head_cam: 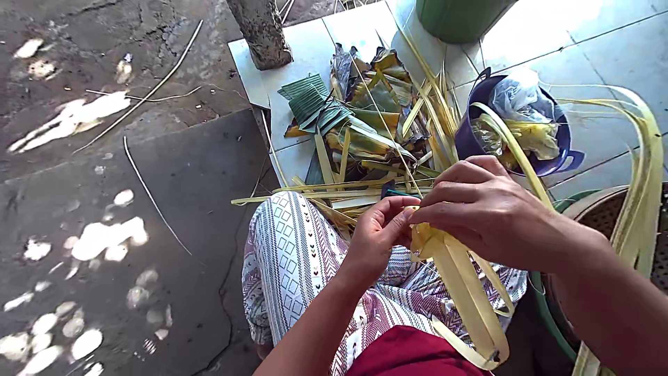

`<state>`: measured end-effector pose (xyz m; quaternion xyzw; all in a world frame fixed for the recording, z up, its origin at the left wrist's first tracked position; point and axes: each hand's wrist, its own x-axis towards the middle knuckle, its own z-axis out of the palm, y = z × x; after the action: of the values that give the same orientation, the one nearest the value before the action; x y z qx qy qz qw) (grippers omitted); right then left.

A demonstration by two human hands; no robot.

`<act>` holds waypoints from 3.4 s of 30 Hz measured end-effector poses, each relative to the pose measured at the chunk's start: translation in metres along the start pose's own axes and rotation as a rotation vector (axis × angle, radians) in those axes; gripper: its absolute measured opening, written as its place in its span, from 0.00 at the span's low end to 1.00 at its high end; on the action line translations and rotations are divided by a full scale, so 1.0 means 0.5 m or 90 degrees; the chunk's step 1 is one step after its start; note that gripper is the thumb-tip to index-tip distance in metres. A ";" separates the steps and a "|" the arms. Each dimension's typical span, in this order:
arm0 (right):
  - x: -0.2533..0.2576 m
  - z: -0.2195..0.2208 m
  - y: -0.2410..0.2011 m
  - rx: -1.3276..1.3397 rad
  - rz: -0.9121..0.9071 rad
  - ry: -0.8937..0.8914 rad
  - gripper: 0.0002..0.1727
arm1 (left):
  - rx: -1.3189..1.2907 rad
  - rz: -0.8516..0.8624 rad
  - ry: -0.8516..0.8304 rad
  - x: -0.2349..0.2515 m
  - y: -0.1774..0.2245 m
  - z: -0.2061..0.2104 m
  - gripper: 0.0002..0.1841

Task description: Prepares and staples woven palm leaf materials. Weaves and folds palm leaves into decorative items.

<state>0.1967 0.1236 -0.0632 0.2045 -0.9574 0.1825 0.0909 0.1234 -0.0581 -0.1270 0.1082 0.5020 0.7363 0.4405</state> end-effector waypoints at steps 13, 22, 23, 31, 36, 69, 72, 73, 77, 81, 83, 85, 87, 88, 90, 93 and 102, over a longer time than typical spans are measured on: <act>0.054 -0.019 0.040 0.063 -0.054 -0.195 0.06 | -0.082 -0.024 -0.025 0.006 0.002 -0.005 0.09; 0.061 -0.030 0.044 0.053 -0.076 -0.235 0.09 | -0.259 -0.138 0.009 0.000 -0.004 0.025 0.12; 0.062 -0.032 0.047 0.042 -0.073 -0.232 0.09 | -0.289 -0.138 -0.007 -0.004 -0.010 0.025 0.14; 0.030 0.004 0.052 0.035 -0.009 -0.132 0.06 | -0.193 -0.104 -0.009 -0.012 -0.029 0.022 0.18; -0.032 0.010 -0.014 0.048 0.168 0.021 0.11 | -0.156 -0.063 0.038 -0.004 -0.029 -0.004 0.18; -0.161 0.078 -0.175 0.294 0.512 -0.121 0.17 | -0.026 0.127 0.182 -0.025 0.033 -0.034 0.18; -0.201 0.035 -0.158 0.174 0.455 -0.001 0.17 | -0.023 0.129 0.180 -0.025 0.040 -0.028 0.18; -0.197 0.019 -0.140 0.133 0.448 0.081 0.20 | -0.023 0.130 0.175 -0.024 0.043 -0.025 0.18; -0.110 -0.014 -0.039 0.287 0.472 0.136 0.32 | -0.014 0.136 0.146 -0.016 0.070 -0.004 0.18; 0.005 0.000 0.017 0.679 0.425 0.131 0.19 | 0.047 0.174 0.092 -0.002 0.139 0.003 0.19; 0.047 -0.010 0.009 0.733 0.388 0.185 0.13 | 0.069 0.208 0.068 0.001 0.183 -0.001 0.18; 0.083 -0.030 -0.003 0.733 0.363 0.264 0.13 | 0.074 0.250 0.063 0.001 0.218 -0.002 0.14; 0.113 -0.050 -0.011 0.716 0.341 0.344 0.13 | 0.094 0.295 0.093 0.005 0.236 0.004 0.13; 0.126 -0.060 -0.014 0.702 0.331 0.376 0.12 | 0.112 0.315 0.114 0.009 0.241 0.008 0.11; 0.147 -0.077 -0.022 0.679 0.313 0.412 0.11 | 0.159 0.350 0.156 0.016 0.248 0.022 0.07; 0.168 -0.093 -0.029 0.646 0.284 0.442 0.10 | 0.198 0.394 0.190 0.022 0.262 0.047 0.04; 0.178 -0.099 -0.044 0.673 0.244 0.466 0.09 | 0.152 0.384 0.113 0.017 0.268 0.052 0.05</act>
<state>0.1310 0.0924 0.0113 -0.0272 -0.6661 0.6973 0.2632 0.0617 -0.0493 -0.0050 0.2380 0.5668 0.7759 0.1417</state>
